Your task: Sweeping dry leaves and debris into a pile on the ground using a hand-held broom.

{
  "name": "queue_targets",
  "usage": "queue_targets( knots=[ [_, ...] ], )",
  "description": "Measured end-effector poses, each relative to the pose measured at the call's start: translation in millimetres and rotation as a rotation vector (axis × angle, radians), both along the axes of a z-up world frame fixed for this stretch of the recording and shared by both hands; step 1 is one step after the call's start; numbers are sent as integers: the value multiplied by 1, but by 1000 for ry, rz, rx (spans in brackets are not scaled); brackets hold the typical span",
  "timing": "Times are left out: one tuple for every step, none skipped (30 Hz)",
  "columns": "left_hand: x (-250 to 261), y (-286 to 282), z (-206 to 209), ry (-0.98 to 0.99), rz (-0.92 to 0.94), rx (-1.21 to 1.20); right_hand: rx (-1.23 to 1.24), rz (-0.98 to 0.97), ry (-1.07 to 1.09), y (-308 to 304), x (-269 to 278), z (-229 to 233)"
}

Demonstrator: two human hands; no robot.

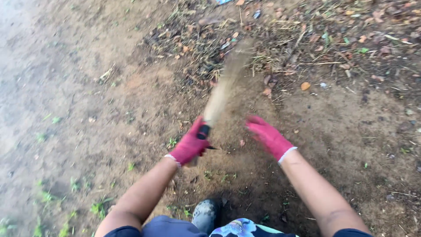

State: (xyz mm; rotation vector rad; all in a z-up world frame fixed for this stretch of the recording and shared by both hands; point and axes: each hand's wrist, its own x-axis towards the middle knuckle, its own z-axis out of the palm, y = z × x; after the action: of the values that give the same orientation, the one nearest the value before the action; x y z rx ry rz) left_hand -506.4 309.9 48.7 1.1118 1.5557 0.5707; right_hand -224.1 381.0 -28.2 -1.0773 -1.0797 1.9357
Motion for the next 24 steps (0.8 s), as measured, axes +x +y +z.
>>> queue_targets(
  knots=[
    [-29, -7, -11, -16, 168, -43, 36, 60, -188, 5, 14, -26],
    [-59, -14, -20, -32, 337, -85, 76, 121, -375, 11, 27, -52],
    [-78, -15, -45, -30, 349, -79, 83, 131, -372, 6, 21, -58],
    [-98, -16, -71, -90, 470, -77, 105, 179, -502, 1, 15, -63],
    [-117, -17, -98, -155, 589, -78, 125, 225, -637, -5, 10, -69],
    [-106, -14, -105, -157, 599, -74, 132, 234, -637, -13, -3, -73],
    [-96, -11, -113, -105, 535, -144, 180, 276, -700, -21, -18, -77],
    [-87, -8, -121, -53, 470, -213, 228, 317, -762, -28, -33, -82],
    [-70, 1, -87, -55, 480, -215, 230, 327, -762, -29, -49, -97],
    [-53, 12, -53, -43, 219, -212, 363, 376, -853, -29, -65, -111],
    [-35, 25, -19, -34, -39, -205, 500, 427, -943, -26, -80, -125],
    [-53, 38, -33, -40, -27, -206, 504, 439, -945, -24, -92, -106],
    [-69, 49, -48, 193, -216, 70, 546, 508, -1091, -21, -102, -86],
    [-85, 59, -63, 429, -401, 345, 591, 574, -1238, -19, -113, -67],
    [-113, 57, -47, 428, -373, 330, 601, 606, -1231, -21, -118, -67],
    [-141, 54, -32, 444, -237, 210, 564, 658, -1312, -22, -123, -68],
    [-167, 57, -17, 458, -113, 99, 526, 692, -1398, -18, -125, -69],
    [-198, 49, -20, 457, -96, 94, 537, 707, -1396, -20, -124, -75],
    [-232, 43, -21, 356, 164, 30, 557, 712, -1428, -23, -126, -81],
    [-266, 38, -22, 250, 422, -33, 577, 717, -1460, -26, -128, -86],
    [-289, 46, -56, 244, 419, -38, 570, 720, -1466, -25, -129, -84],
    [-312, 53, -91, 153, 667, 56, 585, 718, -1503, -25, -131, -81],
    [-336, 54, -125, 60, 924, 148, 607, 726, -1540, -26, -135, -77],
    [-333, 63, -139, 54, 934, 139, 608, 740, -1544, -28, -140, -74]
  ],
)
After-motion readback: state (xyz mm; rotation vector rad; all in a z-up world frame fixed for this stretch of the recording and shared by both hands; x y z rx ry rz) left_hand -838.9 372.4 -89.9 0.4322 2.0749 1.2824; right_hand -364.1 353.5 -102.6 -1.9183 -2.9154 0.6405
